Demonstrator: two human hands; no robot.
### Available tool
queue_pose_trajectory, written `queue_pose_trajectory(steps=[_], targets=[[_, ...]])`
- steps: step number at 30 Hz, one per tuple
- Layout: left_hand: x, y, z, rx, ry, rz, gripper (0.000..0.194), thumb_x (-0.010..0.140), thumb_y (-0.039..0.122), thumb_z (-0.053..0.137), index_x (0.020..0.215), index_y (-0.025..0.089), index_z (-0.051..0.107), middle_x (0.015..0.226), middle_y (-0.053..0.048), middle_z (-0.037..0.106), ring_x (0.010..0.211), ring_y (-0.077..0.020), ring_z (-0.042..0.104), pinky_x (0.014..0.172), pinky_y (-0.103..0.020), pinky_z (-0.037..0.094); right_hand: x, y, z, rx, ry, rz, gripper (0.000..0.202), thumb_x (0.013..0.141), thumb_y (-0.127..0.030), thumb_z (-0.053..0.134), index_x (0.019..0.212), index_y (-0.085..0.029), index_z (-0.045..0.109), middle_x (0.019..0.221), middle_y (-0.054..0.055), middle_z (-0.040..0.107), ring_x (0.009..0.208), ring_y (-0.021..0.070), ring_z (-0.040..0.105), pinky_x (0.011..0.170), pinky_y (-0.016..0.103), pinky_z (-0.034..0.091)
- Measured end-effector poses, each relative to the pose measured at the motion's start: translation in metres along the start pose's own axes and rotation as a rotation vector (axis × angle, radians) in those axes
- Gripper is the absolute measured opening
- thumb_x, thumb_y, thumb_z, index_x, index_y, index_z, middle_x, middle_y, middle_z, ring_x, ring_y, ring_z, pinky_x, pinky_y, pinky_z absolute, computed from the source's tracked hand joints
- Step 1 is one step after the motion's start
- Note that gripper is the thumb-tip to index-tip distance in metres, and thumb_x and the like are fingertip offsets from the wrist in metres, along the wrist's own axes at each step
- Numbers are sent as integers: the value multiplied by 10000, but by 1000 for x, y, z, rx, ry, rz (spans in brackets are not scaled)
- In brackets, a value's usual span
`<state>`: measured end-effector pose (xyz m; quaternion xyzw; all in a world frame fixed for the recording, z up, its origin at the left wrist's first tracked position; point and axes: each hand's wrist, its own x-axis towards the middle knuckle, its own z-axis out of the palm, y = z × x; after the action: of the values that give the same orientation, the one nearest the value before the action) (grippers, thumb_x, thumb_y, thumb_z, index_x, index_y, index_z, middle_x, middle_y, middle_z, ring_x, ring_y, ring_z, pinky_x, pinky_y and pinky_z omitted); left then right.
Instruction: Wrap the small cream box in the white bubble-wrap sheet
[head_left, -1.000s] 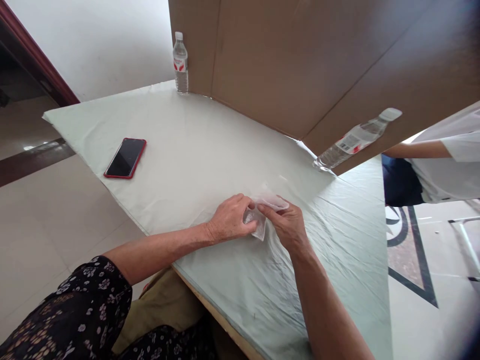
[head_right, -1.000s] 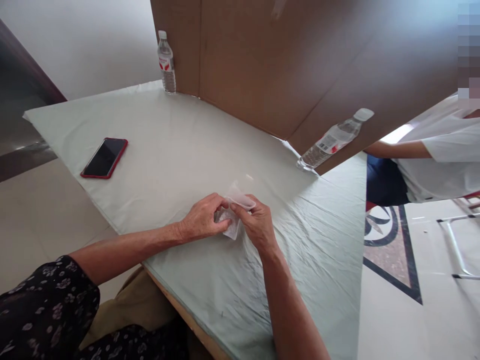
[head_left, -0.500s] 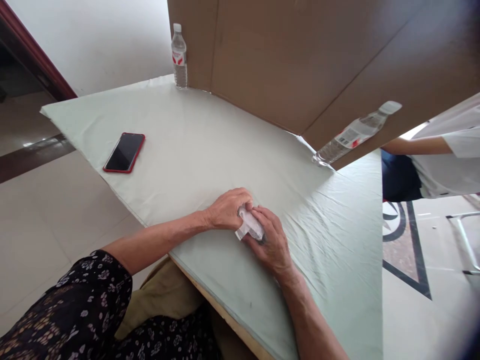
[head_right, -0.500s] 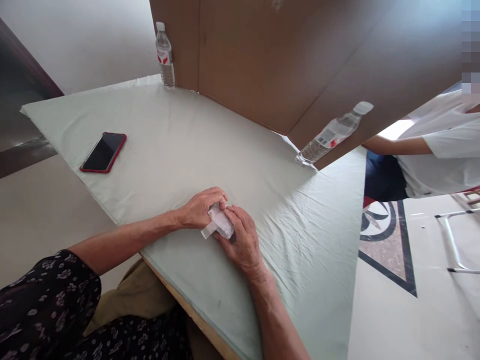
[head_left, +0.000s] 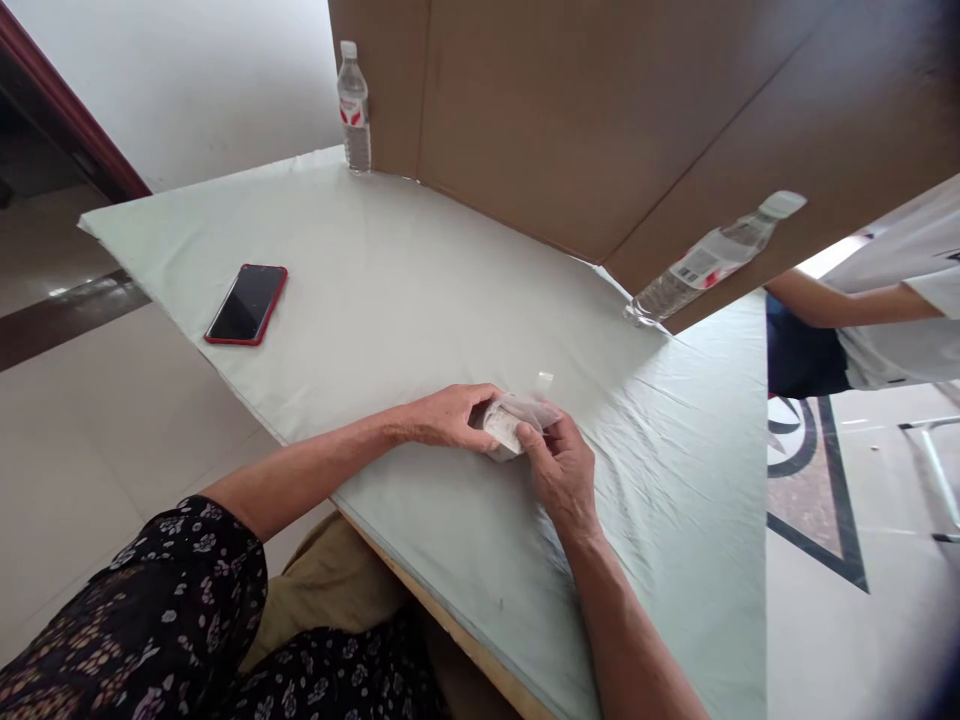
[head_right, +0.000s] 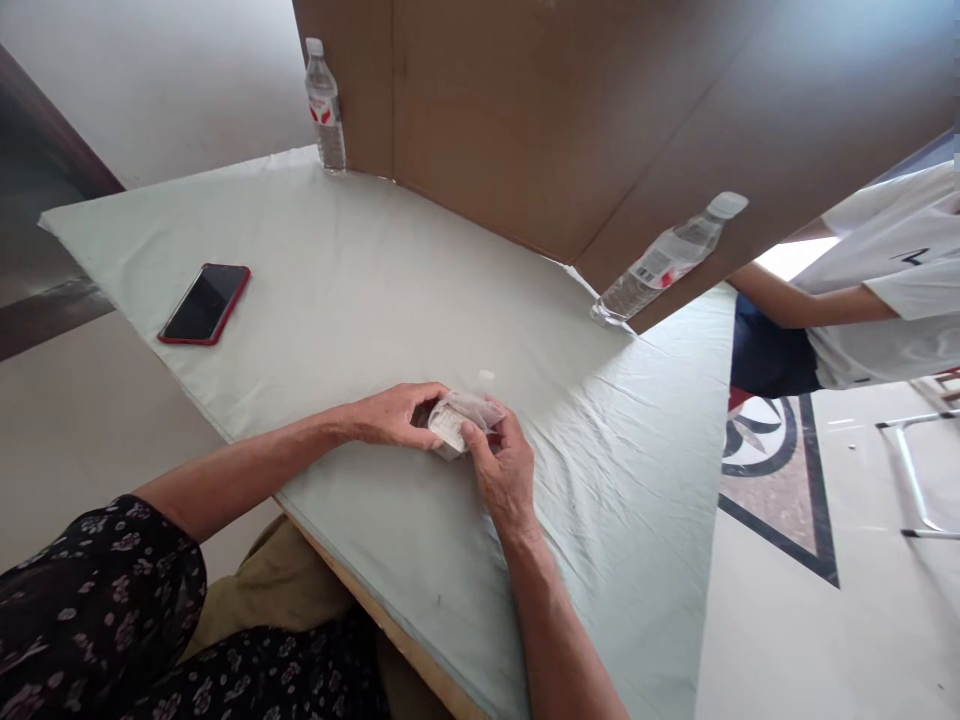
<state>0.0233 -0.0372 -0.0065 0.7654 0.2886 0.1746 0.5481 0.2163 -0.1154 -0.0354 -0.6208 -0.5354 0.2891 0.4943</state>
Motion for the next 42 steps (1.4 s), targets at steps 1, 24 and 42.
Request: queue_pose_trajectory(steps=[1,24,42], targets=[[1,-1,0,-28,1,-9,435,733,306,683,1137,180,582,1006,-32,657,879,-177,610,752,-282,467,-1,1,-2,-49,74,-42,466,848,-485,663,1218,-204,627,1144,100,715,923,226,662,808,396,528],[6,-4,-3,-188,-74,26,533,740,228,708,1251,172,566,1058,-54,659,917,-179,619,761,-280,483,-1,9,2,-242,47,-250,311,962,-453,494,1157,-246,620,1473,112,504,1364,283,471,1121,548,360],[6,0,-2,-329,-71,-61,484,699,235,752,1156,161,615,1048,-52,662,927,-170,615,784,-274,462,2,18,-6,87,3,-80,591,901,-557,577,1403,-270,453,1452,136,529,1257,279,567,1059,521,439]])
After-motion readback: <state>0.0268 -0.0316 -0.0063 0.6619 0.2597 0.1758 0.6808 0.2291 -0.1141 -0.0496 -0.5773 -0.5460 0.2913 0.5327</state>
